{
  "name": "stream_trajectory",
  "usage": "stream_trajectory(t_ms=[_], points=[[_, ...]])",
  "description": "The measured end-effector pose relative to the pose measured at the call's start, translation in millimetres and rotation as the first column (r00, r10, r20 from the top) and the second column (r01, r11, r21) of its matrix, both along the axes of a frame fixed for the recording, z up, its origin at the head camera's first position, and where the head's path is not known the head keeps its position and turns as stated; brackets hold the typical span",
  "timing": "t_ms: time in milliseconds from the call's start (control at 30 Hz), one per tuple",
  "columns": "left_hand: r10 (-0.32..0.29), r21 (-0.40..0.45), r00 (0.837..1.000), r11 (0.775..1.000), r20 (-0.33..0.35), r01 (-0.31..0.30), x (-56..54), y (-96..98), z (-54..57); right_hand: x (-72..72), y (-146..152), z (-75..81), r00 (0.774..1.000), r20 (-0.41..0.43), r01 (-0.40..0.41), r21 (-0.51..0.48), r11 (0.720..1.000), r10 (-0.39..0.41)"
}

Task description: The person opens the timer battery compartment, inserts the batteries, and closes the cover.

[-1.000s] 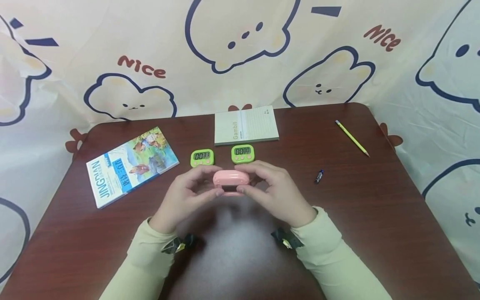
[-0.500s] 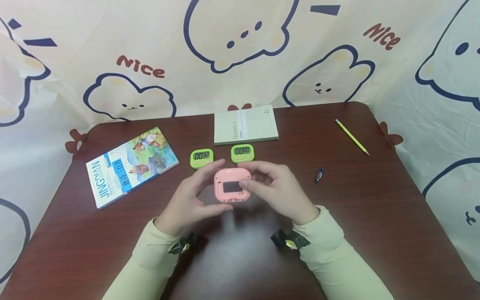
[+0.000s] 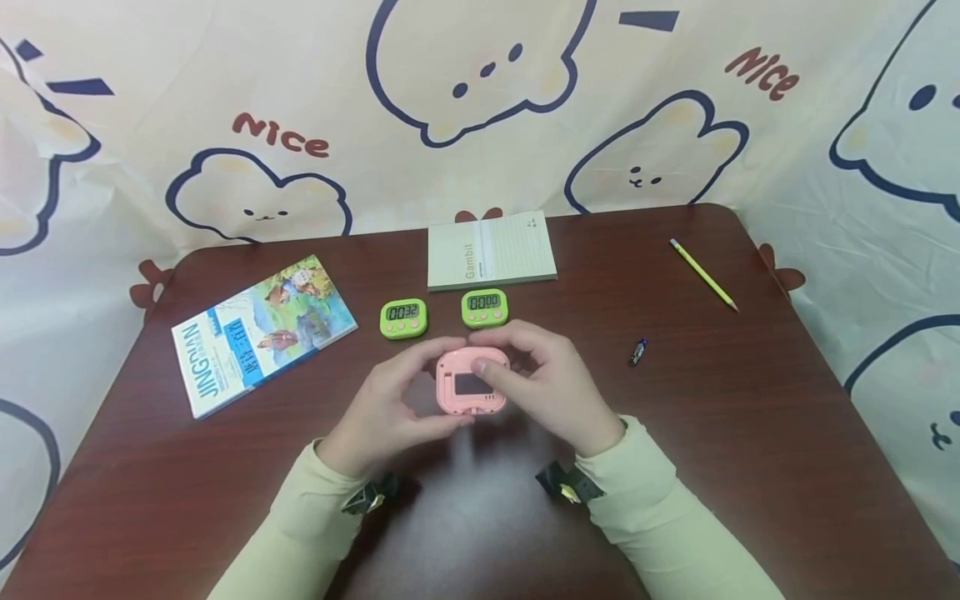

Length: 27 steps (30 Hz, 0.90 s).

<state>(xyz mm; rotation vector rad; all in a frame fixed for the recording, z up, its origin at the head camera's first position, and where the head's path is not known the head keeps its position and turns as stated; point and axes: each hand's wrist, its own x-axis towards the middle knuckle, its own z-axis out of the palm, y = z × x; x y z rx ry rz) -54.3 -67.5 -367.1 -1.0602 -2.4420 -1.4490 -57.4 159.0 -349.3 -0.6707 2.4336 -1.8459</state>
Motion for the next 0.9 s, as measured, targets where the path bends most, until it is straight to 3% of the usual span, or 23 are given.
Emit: stream_trajectory(t_ms=[133,400,700,900], points=[[-0.003,-0.011,1.0,1.0,-0.022,0.003,-0.2,1.3,-0.6,1.3,-3.0,-1.3,0.995,-0.09,0.048,0.068,0.997,-0.042],[0.018,-0.028,0.998,0.999,-0.056,-0.019,-2.8,0.6,-4.3,2.6,-9.4,-2.4,0.978,-0.188,0.112,0.128,0.985,-0.087],[0.041,-0.029,0.998,0.999,0.047,-0.04,-2.8,-0.1,-3.9,-0.7,-12.1,-6.0,0.97,-0.215,0.155,0.174,0.972,-0.116],[0.034,0.0,0.995,0.999,0.096,-0.034,-2.7,1.8,-1.4,-3.1,-6.7,-3.7,0.985,-0.132,0.125,0.073,0.989,-0.115]])
